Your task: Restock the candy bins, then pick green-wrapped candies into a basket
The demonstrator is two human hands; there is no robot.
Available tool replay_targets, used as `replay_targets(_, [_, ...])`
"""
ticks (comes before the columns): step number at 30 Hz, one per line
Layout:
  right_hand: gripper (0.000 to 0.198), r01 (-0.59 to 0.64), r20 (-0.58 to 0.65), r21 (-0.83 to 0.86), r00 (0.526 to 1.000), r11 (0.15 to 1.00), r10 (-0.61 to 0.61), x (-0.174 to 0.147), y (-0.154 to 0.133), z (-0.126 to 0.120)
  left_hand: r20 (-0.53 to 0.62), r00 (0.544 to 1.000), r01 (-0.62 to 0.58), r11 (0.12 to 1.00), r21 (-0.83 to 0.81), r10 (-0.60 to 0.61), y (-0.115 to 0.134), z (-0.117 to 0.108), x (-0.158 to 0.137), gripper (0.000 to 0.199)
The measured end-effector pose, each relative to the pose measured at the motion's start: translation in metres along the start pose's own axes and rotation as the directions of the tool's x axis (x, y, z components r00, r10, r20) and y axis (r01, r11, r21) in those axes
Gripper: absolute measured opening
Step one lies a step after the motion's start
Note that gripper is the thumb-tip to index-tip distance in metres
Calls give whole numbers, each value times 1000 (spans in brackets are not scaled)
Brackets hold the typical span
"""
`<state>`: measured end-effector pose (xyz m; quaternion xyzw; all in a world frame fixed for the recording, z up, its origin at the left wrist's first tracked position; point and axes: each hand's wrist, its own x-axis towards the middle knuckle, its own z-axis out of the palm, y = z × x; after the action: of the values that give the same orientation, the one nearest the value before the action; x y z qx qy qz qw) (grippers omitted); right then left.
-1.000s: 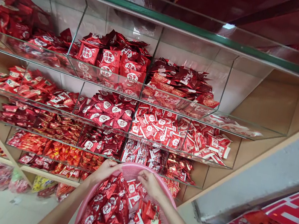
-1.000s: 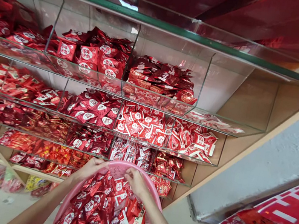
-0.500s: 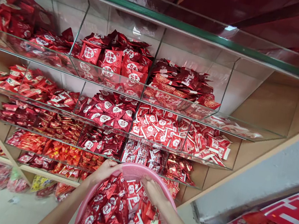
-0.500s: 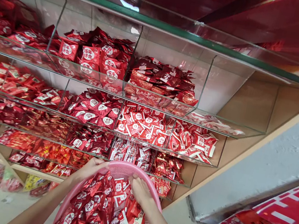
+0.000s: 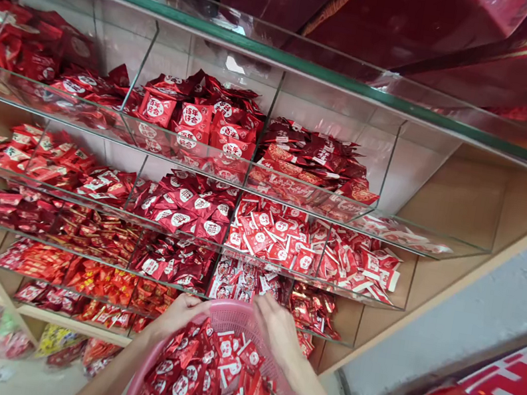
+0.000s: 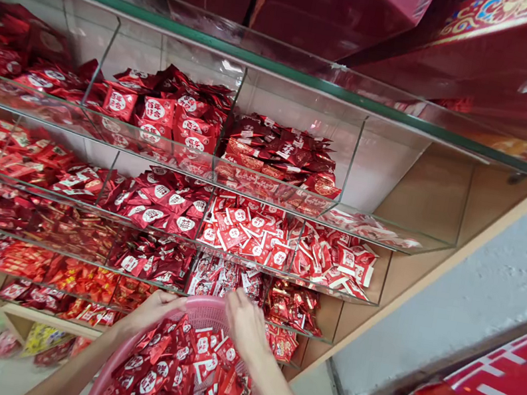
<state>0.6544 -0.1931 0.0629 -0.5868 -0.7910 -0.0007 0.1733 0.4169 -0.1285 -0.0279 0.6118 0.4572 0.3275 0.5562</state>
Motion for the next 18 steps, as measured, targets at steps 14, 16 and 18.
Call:
replay_targets(14, [25, -55, -379, -465, 914, 884, -143, 55, 51, -108, 2, 1000, -13, 1000, -3, 13, -3, 0, 2, 59])
replay_targets(16, [22, -42, -385, -440, 912, 897, -146, 55, 53, -107, -8, 999, -31, 1000, -3, 31, -3, 0, 2, 59])
replay_targets(18, [18, -17, -392, -395, 908, 918, -151, 54, 55, -110, -17, 999, -44, 999, 2, 44, -2, 1, 2, 59])
